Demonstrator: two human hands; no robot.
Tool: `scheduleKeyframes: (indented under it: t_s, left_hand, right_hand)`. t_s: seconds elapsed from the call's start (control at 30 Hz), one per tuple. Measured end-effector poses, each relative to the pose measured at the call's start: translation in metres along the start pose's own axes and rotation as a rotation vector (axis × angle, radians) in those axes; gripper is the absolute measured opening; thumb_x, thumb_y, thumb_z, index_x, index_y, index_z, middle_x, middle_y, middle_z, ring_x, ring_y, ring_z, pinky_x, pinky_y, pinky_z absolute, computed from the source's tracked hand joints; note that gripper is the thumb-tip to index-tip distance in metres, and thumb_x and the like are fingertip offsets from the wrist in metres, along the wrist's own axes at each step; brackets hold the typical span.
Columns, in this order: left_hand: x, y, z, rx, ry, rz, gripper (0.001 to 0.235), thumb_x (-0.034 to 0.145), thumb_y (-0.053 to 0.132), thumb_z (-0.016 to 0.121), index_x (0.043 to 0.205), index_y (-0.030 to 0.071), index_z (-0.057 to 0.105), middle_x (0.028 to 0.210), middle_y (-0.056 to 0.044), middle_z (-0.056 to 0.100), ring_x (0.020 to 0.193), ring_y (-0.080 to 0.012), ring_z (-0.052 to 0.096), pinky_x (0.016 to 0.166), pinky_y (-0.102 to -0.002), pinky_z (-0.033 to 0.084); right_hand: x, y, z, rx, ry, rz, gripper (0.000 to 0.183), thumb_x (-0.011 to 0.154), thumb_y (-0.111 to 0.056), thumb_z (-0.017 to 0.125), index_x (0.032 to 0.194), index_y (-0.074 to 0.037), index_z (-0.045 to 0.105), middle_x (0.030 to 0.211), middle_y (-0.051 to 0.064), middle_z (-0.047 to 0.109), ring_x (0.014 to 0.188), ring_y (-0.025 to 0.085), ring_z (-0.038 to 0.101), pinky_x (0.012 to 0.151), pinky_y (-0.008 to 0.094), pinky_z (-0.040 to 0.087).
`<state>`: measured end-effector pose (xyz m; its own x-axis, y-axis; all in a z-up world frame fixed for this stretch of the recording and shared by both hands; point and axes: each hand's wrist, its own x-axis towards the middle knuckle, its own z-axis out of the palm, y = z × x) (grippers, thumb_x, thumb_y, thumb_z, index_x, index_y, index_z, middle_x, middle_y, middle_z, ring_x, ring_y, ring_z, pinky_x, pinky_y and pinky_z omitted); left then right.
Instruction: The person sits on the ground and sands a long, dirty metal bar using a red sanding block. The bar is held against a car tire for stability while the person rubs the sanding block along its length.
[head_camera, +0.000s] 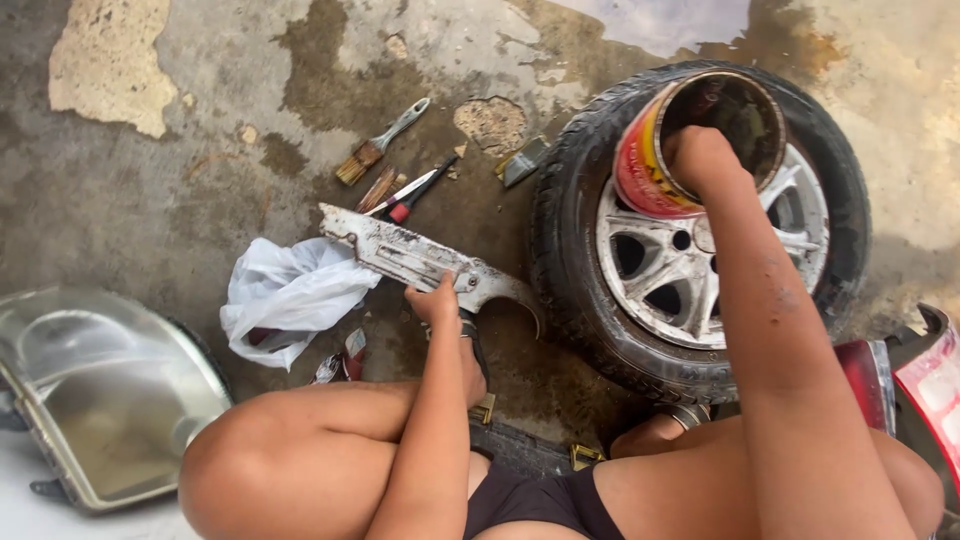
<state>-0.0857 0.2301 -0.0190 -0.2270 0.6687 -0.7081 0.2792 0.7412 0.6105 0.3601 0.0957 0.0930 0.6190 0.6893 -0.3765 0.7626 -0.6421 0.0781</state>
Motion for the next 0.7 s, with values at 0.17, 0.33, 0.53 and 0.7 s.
scheduleKeyframes:
  t_s: [0.17,0.33,0.53,0.7]
  left_hand:
    - [0.03,-0.032,0.011,-0.02,0.094,0.035,0.082,0.089,0.03,0.076,0.152,-0.003,0.035,0.156,-0.027,0.038,0.146,-0.0408,0.039,0.118,-0.048,0.039]
    - [0.029,-0.031,0.015,-0.04,0.011,0.01,0.084,0.095,0.042,0.064,0.161,0.006,0.026,0.168,-0.013,0.028,0.152,-0.0294,0.034,0.12,-0.04,0.036]
    - [0.056,-0.066,0.011,-0.336,0.041,0.316,0.033,0.096,0.012,0.069,0.118,-0.011,0.06,0.113,-0.035,0.061,0.111,-0.0282,0.054,0.097,-0.048,0.048]
    - [0.103,-0.078,0.018,-0.32,-0.07,0.06,0.069,0.103,0.029,0.067,0.155,0.0,0.032,0.098,-0.009,0.056,0.054,-0.0112,0.046,0.05,-0.033,0.043]
  right_hand:
    - [-0.037,-0.037,-0.067,0.356,-0.246,0.156,0.038,0.084,-0.003,0.047,0.103,-0.009,0.079,0.106,0.018,0.073,0.097,0.04,0.062,0.08,0.052,0.052]
    - [-0.058,-0.065,-0.106,0.502,-0.428,0.297,0.047,0.106,-0.004,0.029,0.14,0.003,0.06,0.137,0.025,0.06,0.12,0.043,0.056,0.102,0.058,0.041]
    - [-0.029,-0.016,-0.048,0.439,-0.373,0.069,0.04,0.09,-0.011,0.054,0.12,0.007,0.074,0.124,0.04,0.069,0.126,0.057,0.057,0.102,0.06,0.047]
    - [-0.038,-0.013,-0.053,0.351,-0.352,0.01,0.041,0.094,-0.024,0.055,0.125,-0.008,0.076,0.127,0.031,0.071,0.126,0.048,0.061,0.104,0.056,0.049]
